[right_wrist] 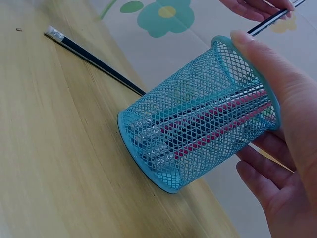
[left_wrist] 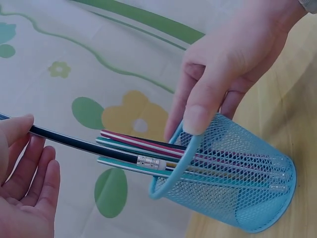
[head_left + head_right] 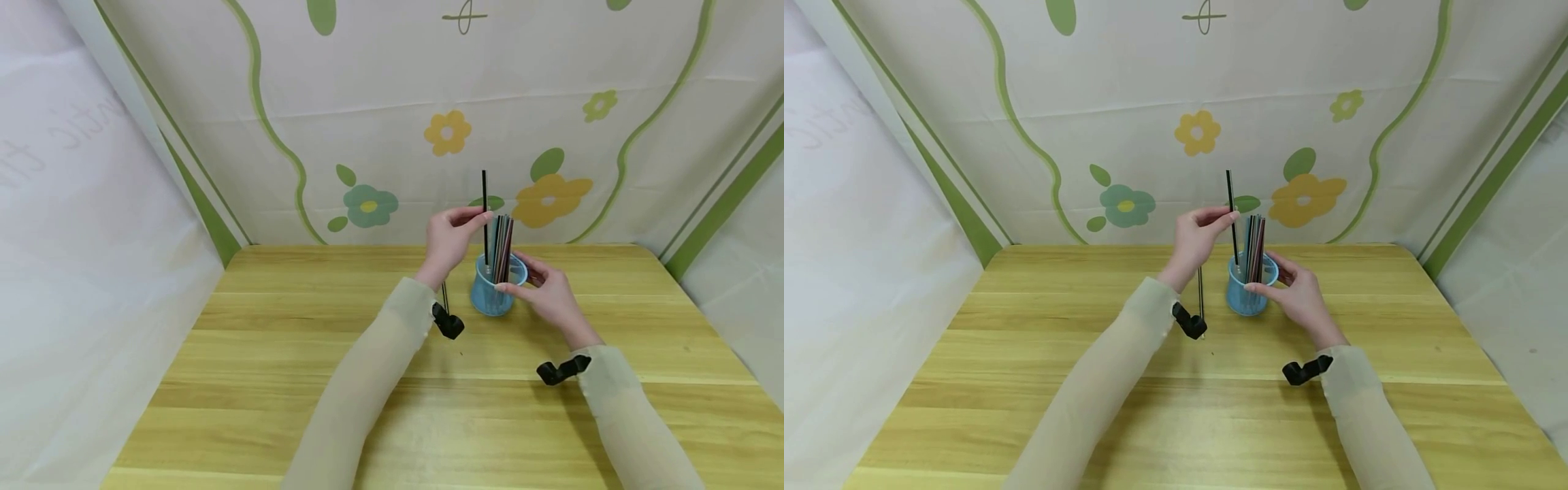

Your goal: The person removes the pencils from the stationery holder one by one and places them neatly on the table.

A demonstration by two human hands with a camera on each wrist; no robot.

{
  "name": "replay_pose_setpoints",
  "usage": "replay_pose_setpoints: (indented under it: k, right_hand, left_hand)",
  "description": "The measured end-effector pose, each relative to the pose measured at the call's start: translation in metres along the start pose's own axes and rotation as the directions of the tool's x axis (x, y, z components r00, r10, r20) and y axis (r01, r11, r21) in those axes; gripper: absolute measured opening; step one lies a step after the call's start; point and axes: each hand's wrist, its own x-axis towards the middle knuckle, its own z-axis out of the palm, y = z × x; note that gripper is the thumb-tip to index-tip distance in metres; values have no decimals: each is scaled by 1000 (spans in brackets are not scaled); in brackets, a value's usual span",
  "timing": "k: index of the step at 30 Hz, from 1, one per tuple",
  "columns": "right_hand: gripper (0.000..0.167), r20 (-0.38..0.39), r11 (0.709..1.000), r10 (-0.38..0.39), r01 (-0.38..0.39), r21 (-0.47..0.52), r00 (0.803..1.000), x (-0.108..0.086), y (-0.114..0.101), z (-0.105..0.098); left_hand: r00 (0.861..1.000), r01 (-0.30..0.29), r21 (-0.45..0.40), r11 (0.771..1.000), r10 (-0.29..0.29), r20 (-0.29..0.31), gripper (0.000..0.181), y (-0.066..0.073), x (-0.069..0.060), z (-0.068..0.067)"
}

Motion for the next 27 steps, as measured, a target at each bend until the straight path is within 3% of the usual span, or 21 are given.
replay_pose_setpoints:
  k: [8,18,27]
  right_hand:
    - [80,0,1000,2,-2,2,1000,-1,0,1]
    - [84,5,1000,9,-9,7,1000,0,1,2]
    - [82,-12,1000,9,-9,2,1000,-1,3,1]
  left_hand:
    - [1000,2,-92,996,0,25,23,5,-1,-10]
    - [1000,16,-109,994,-16,3,25,2,-1,-28]
    - [999,29,-107,994,-27,20,28,0,-4,-40]
